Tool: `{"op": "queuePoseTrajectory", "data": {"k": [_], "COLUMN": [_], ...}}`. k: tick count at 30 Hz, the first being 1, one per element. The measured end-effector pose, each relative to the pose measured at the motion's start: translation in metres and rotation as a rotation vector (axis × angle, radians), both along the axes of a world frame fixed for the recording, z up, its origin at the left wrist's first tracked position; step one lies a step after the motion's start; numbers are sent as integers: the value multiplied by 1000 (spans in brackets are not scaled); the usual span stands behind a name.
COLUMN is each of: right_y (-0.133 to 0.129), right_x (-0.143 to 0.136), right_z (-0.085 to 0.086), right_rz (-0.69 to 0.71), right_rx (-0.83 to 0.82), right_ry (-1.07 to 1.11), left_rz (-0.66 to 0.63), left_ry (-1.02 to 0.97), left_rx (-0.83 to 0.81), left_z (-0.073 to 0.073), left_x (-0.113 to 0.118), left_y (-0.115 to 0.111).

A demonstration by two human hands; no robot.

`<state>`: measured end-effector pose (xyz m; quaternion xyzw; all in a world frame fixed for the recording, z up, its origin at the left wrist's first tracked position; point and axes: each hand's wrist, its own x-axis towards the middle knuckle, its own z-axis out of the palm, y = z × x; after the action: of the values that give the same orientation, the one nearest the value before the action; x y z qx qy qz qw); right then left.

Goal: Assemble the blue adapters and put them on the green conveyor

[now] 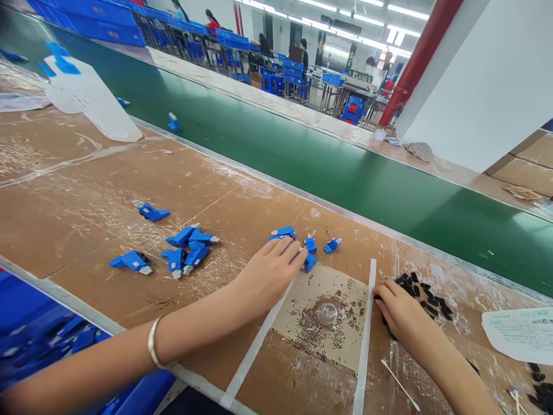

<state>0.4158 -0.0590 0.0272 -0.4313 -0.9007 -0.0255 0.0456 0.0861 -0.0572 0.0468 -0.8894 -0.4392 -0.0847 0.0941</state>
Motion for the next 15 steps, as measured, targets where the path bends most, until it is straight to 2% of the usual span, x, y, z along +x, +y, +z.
{"op": "queuePoseTrajectory", "data": {"k": [3, 6, 8, 11, 15], "right_y": [-11, -26, -36, -48, -56], "right_x": [-8, -17, -23, -27, -25], "right_z": [-5, -15, -23, -35, -38], "right_rz": [11, 58, 105, 166, 191], "right_rx": [108, 278, 362, 396, 384], "right_ry": [-47, -145, -199, -238, -206], "left_rz": [-94, -128, -168, -264, -343], "left_ry": [40, 42, 41, 2, -181], "left_rx": [-30, -21, -19, -47, -156], "left_z": [0, -5, -8, -12, -15], "left_x": [12, 19, 19, 13, 4], "left_y": [13, 15, 10, -4, -24]}}
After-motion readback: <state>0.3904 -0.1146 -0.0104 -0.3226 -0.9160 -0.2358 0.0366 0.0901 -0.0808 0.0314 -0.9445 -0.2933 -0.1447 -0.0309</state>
